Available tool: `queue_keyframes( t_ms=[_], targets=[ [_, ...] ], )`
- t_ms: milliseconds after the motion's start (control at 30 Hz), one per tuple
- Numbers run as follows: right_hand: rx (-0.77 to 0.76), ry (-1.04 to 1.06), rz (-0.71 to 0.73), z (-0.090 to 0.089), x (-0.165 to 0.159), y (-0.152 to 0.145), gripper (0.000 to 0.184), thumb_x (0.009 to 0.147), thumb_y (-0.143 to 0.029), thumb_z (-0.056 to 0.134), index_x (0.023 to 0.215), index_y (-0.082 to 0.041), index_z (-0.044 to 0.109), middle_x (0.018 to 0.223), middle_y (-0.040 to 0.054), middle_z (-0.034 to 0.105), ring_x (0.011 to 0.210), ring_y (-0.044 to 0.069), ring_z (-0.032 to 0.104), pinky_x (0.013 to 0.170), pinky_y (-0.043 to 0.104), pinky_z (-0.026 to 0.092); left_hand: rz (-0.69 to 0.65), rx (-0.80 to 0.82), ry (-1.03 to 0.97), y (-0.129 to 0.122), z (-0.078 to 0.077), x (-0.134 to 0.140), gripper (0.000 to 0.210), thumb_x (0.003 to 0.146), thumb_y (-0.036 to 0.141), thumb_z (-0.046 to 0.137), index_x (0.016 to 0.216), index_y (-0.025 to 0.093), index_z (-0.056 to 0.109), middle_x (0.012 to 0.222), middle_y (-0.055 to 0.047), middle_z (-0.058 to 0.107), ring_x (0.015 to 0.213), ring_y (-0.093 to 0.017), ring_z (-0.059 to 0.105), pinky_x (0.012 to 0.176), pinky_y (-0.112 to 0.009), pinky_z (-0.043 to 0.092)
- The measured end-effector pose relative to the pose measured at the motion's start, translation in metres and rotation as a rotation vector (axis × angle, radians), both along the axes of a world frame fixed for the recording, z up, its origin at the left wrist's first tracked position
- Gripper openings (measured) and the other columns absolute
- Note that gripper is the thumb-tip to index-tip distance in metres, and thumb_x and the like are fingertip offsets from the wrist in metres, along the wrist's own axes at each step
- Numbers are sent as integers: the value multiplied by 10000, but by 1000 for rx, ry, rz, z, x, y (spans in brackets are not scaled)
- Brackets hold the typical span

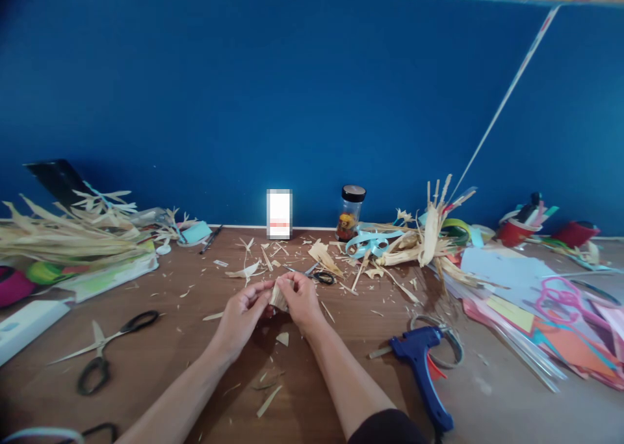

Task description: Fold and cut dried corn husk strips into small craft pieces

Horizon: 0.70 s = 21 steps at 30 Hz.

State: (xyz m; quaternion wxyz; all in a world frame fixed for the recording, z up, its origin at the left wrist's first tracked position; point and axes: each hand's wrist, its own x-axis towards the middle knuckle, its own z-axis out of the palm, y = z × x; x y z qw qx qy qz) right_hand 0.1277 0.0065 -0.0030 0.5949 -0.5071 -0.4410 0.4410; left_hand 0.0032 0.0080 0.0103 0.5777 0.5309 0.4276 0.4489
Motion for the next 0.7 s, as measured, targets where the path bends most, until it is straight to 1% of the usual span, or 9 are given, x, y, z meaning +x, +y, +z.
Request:
queue_keyframes(
  t_ms=[100, 233, 367, 533, 700],
  targets=[
    [7, -15, 1, 0, 1, -1, 254, 709, -406, 584, 735, -154, 564, 532, -37, 510, 452, 84, 431, 432, 187, 356, 13, -7, -1, 0, 2, 0, 313, 690, 320, 613, 953, 150, 633, 671, -10, 663, 554, -124, 583, 562, -227, 471],
    [12, -30, 10, 0, 1, -1, 244, 701, -398, 592, 736, -157, 574, 522, -44, 502, 447, 81, 418, 429, 185, 340, 24, -7, -35, 2, 0, -1, 330, 676, 326, 628, 961, 159, 624, 770, -30, 674, 627, -140, 600, 594, -243, 483],
    [17, -34, 19, 0, 0, 0, 236, 700, -392, 590, 718, -158, 573, 510, -50, 494, 440, 76, 398, 432, 183, 324, 45, 26, -24, 4, -4, -2, 343, 631, 268, 671, 952, 159, 617, 738, -23, 666, 657, -137, 608, 616, -229, 478],
    [26, -29, 40, -3, -1, 2, 250, 734, -399, 546, 703, -152, 559, 505, -50, 461, 435, 70, 371, 430, 181, 315, 68, 56, -12, 5, -6, -3, 297, 637, 228, 660, 918, 153, 595, 721, -20, 645, 657, -128, 597, 620, -227, 473],
    [32, -41, 41, -3, 0, 0, 239, 720, -390, 571, 707, -151, 568, 512, -49, 473, 445, 70, 376, 439, 179, 317, 53, 77, 14, 5, -7, -3, 231, 650, 209, 645, 863, 152, 573, 727, -15, 626, 682, -124, 582, 637, -224, 463]
  ],
)
